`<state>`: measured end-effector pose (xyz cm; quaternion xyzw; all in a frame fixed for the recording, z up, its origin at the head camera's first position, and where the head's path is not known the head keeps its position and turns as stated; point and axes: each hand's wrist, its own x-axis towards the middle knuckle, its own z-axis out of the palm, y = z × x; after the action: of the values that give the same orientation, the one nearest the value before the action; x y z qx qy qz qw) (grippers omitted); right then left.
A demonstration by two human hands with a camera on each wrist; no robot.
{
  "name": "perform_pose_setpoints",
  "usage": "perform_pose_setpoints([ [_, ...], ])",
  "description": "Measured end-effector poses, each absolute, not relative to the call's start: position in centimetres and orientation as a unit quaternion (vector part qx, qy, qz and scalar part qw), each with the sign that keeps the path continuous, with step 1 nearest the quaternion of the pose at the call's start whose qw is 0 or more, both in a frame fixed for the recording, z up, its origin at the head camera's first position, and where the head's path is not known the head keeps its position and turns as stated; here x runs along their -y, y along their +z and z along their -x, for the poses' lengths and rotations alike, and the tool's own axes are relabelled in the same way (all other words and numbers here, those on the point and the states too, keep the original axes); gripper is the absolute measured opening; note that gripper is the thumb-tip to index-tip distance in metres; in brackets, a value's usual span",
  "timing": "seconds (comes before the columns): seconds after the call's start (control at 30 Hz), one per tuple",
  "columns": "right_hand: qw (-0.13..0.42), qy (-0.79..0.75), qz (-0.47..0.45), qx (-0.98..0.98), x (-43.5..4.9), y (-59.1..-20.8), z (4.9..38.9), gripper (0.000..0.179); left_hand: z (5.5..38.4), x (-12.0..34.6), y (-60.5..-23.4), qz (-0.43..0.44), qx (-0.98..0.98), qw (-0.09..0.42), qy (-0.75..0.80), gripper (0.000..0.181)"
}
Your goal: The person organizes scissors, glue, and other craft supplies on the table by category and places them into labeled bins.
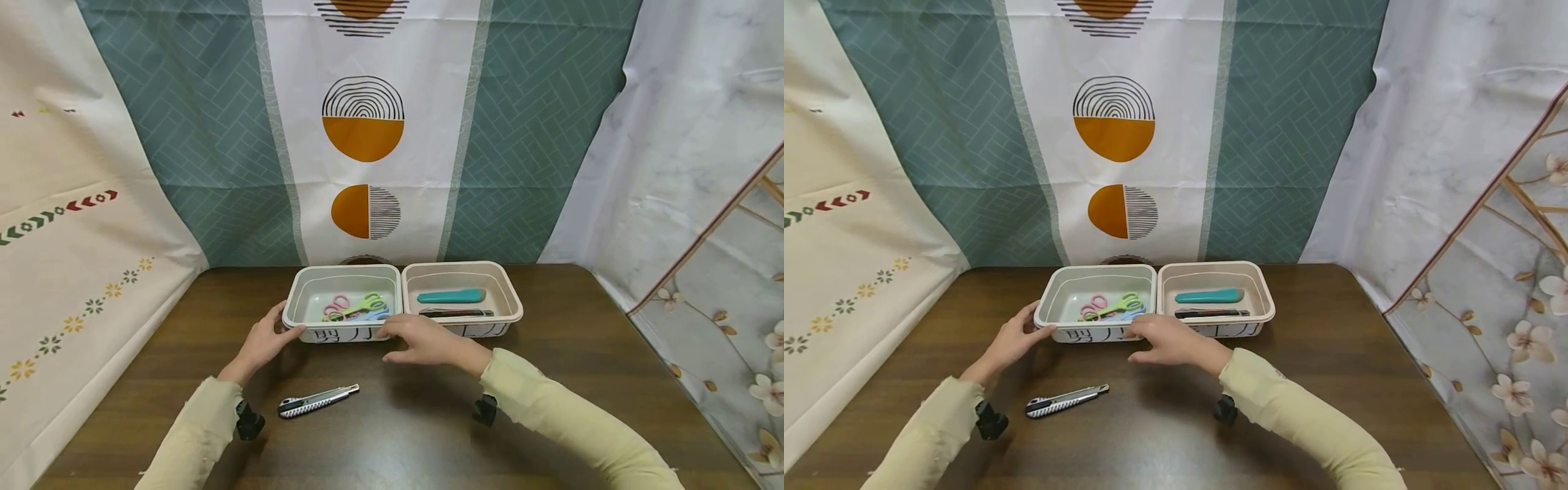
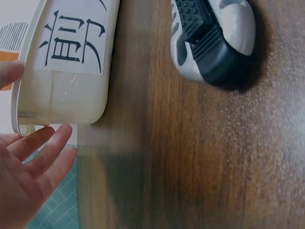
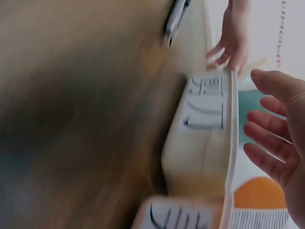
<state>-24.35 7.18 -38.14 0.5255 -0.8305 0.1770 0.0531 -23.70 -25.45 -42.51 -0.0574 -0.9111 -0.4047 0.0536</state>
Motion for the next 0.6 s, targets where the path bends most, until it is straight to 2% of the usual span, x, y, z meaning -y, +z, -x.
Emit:
perform_pose_setpoints([
  [0.37,-0.023,0.204,-0.532,0.821,-2.8,-40.9,23.5,0.041,23.7,25.2,-42.2,0.065,0.911,0.071,-0.401,0.071],
  [0.6,-0.057,0.207,-0.518,0.828,-0.5,-42.2,23.4,0.036,23.7,25.4,-42.3,0.055,0.914,0.054,-0.398,0.071],
])
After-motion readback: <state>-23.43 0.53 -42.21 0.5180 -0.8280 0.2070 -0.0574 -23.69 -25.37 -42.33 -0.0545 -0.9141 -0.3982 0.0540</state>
